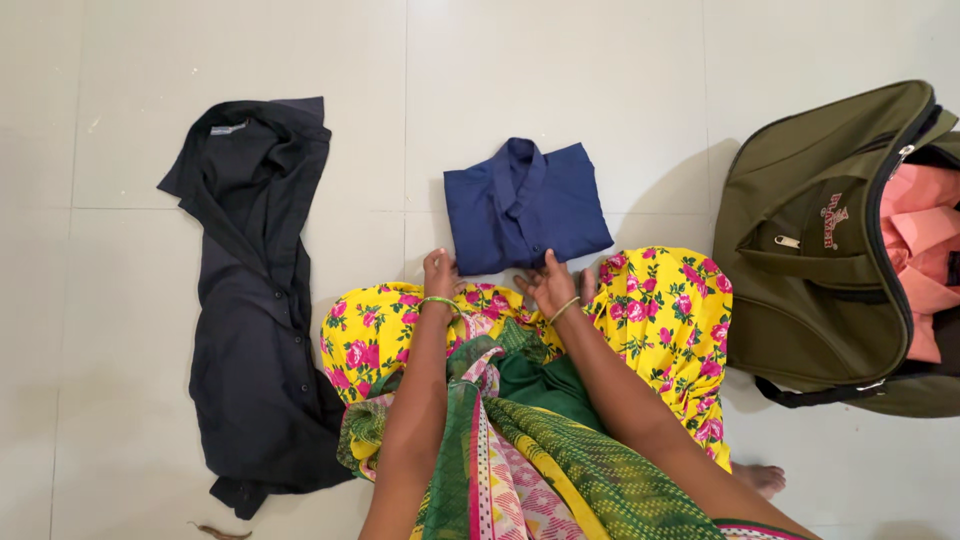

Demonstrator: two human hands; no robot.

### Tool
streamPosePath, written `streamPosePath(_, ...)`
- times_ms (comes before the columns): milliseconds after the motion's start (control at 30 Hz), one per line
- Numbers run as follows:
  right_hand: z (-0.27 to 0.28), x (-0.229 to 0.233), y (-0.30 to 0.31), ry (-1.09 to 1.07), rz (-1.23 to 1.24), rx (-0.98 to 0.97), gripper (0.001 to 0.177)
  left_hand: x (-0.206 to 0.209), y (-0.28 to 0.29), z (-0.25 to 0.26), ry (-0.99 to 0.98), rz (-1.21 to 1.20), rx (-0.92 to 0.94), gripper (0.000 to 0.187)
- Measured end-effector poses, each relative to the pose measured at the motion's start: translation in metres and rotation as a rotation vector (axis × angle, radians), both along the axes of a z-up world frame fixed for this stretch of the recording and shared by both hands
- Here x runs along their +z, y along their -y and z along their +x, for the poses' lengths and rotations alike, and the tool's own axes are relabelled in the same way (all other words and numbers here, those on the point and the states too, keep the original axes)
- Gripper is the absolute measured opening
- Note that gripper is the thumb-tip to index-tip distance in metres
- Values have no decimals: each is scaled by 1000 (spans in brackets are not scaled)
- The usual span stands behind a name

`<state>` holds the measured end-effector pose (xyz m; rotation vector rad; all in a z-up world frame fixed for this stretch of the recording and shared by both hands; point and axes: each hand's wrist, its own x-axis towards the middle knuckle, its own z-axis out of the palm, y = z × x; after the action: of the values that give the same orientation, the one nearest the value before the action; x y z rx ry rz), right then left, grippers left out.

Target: The person finishes folding a blue shirt and places it into a green travel bag, then spreads a black shirt on the floor and begins buttoning it.

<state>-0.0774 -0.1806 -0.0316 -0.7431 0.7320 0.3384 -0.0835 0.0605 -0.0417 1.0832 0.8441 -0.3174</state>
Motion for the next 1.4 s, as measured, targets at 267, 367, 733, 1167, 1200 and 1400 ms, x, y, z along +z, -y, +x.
streamPosePath(267, 1, 76, 20, -245, -484, 125, 70, -9, 8, -6, 162, 759, -214, 51)
streamPosePath(367, -8, 102, 25, 353, -1294, 440, 65, 35, 16, -4, 243, 852, -160, 47)
streamPosePath(733, 75, 41, 63, 775, -1890, 1241, 72, 66, 56, 32, 669, 1585, -798, 59)
streamPosePath(1167, 99, 85, 43, 1036, -1681, 720, 42, 112, 63, 112, 792, 1437, -939, 30)
streamPosePath(1200, 102, 88, 33, 1062, -1638, 783, 40, 110, 67, 118, 791, 1436, -941, 30)
streamPosePath(1400, 130, 56, 4, 953, -1671, 929, 38, 84, 66, 133, 934, 1691, -1093, 49)
